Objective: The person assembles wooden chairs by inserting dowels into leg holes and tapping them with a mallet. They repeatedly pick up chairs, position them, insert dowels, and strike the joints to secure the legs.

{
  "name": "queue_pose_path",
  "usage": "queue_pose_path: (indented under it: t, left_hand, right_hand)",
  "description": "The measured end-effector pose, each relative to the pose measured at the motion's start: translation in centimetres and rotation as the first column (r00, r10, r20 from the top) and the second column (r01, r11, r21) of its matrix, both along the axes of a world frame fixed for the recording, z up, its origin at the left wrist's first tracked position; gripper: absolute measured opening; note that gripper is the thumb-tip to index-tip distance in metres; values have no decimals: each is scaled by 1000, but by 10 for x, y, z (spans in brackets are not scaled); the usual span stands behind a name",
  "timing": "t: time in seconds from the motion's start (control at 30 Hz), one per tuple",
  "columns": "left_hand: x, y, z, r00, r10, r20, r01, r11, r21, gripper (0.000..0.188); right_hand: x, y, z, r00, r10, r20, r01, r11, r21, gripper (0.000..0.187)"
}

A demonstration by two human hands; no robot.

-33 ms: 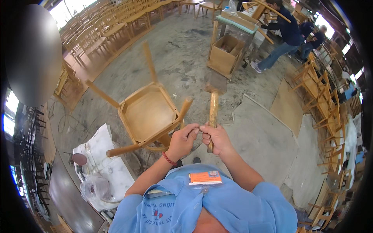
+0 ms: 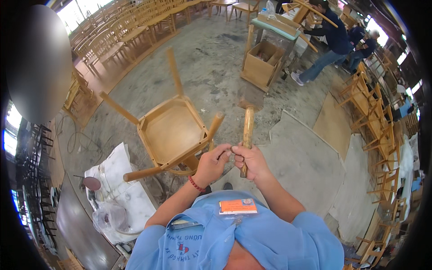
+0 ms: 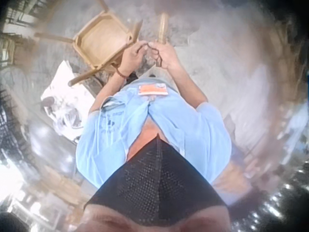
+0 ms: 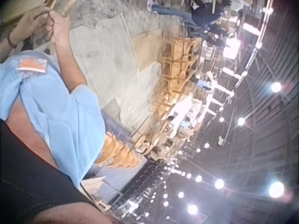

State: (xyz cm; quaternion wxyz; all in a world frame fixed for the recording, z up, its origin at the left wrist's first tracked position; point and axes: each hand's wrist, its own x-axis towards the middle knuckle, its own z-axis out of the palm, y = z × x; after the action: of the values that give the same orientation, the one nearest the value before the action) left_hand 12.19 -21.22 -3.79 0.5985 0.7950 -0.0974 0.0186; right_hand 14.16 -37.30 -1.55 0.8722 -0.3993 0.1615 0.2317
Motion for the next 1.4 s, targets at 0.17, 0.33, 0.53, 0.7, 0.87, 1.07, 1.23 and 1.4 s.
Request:
queue_pose_path:
  t: [0.17, 0.33, 0.53, 0.7, 0.87, 1.07, 1.23, 1.4]
  left_hand:
    - [9, -6, 4, 997, -3, -74, 5, 1000, 29, 22]
    - [13, -5, -4, 1000, -21, 20, 19, 998, 68, 20]
    - [41, 2, -9, 987, 126, 99, -131, 990, 52, 17]
    - [108, 20, -9, 973, 214, 86, -217, 976, 29, 18]
    - [135, 19, -18, 984, -27, -177, -23, 961, -274, 22]
    - [137, 19, -26, 957, -139, -256, -6, 869, -494, 21]
    - [137, 21, -27, 957, -125, -261, -14, 881, -473, 20]
    - [135, 16, -25, 980, -85, -180, 12, 929, -370, 19]
  right_hand:
    - [11, -1, -3, 999, 18, -39, -18, 1000, 0, 23]
    - [11, 0, -10, 998, -9, -61, 11, 1000, 26, 22]
    - [7, -5, -20, 997, -63, -49, 59, 995, -76, 13]
    - [-3, -26, 0, 988, -62, 141, 103, 945, -311, 10]
    - [-25, -50, 16, 891, 7, 454, 206, 885, -417, 26]
    - [-44, -64, -12, 918, 65, 391, 156, 848, -507, 42]
    - [-40, -66, -19, 935, 142, 324, 86, 798, -596, 45]
    - [-25, -72, -9, 877, 335, 343, 63, 629, -775, 44]
